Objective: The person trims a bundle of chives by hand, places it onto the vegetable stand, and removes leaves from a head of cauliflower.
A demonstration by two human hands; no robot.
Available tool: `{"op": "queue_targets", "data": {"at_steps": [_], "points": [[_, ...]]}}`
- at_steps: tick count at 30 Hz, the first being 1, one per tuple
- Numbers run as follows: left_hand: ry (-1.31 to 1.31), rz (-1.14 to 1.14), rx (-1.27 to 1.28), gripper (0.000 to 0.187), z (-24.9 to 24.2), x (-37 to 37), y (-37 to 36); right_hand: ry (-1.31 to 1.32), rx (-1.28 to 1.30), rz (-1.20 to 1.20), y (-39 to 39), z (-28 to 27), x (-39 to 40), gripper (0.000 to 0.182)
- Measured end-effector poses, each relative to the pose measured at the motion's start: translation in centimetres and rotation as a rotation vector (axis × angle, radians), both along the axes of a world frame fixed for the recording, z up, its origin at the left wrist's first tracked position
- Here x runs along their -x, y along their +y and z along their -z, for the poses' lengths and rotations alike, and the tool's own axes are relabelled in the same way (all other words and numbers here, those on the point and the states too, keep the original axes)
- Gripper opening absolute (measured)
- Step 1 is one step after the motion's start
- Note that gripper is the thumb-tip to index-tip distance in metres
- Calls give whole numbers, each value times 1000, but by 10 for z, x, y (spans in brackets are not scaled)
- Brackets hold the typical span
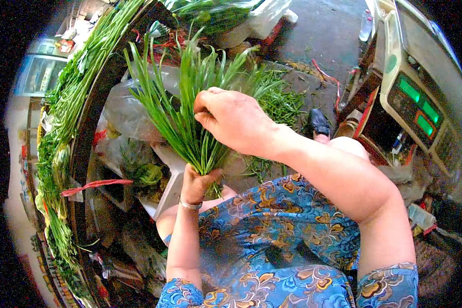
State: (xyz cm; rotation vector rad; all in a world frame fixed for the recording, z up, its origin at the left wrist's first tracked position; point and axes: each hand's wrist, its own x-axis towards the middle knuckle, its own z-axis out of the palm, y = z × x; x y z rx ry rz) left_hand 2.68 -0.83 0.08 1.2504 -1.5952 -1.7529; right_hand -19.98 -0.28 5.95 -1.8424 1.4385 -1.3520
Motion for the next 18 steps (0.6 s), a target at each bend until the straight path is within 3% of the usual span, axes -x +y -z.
{"op": "queue_targets", "data": {"at_steps": [4,6,9,18], "points": [[13,27,7,21,4,-3,-1,-121,-17,78,-5,6,-2,18],[-6,49,-11,31,6,-5,-1,-229,-35,85,-7,9,-2,20],[13,34,6,21,3,0,1,-221,-104,19,-2,0,1,20],[22,38,7,30,5,-2,1,-122,-72,60,-9,6,-1,16]]}}
